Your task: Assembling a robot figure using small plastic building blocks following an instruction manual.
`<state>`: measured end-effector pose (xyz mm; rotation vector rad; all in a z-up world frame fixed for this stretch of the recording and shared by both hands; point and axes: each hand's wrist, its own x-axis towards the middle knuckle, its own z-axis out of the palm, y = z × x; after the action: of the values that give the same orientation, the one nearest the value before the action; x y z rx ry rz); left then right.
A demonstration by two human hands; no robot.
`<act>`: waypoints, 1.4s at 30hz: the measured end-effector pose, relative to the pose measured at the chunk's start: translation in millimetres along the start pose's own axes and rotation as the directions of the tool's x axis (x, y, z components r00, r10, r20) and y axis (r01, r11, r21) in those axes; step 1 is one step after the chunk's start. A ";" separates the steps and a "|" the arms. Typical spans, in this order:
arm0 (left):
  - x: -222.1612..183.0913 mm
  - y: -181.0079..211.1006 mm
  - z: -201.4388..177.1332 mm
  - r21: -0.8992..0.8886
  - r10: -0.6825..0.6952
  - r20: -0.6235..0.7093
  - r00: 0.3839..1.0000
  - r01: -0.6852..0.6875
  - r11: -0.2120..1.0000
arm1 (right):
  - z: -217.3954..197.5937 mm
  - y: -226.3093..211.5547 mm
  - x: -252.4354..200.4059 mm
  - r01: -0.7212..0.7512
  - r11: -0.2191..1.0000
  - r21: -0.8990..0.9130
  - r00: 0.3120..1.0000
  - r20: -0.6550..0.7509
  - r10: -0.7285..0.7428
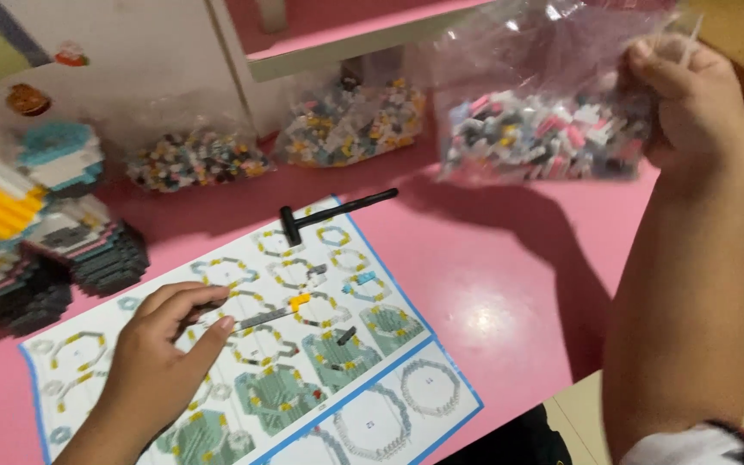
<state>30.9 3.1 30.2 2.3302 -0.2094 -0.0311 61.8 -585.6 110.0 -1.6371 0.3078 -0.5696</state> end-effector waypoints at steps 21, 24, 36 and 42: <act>-0.8 -2.0 -5.8 0.044 -0.005 0.130 0.991 -0.001 0.999 | 132.4 53.0 68.5 0.191 0.766 -0.614 0.960 -0.046 -0.276; 0.2 -7.7 -1.7 0.045 0.045 0.121 0.992 -0.051 0.998 | 148.0 42.1 41.5 0.089 0.773 -0.628 0.979 -0.088 -0.185; -9.2 1.6 -23.8 0.153 0.270 0.104 0.957 -0.283 0.947 | 253.5 -10.9 -154.1 0.540 0.801 -0.259 0.656 0.726 -0.207; -6.0 -2.9 -41.9 0.203 0.308 0.216 0.926 -0.351 0.914 | 246.8 4.9 -144.0 0.588 0.752 -0.297 0.399 0.916 0.049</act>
<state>29.1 35.9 57.0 2.4993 -0.7354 -0.0505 72.1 -304.0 62.6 -2.4019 -0.7265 0.2906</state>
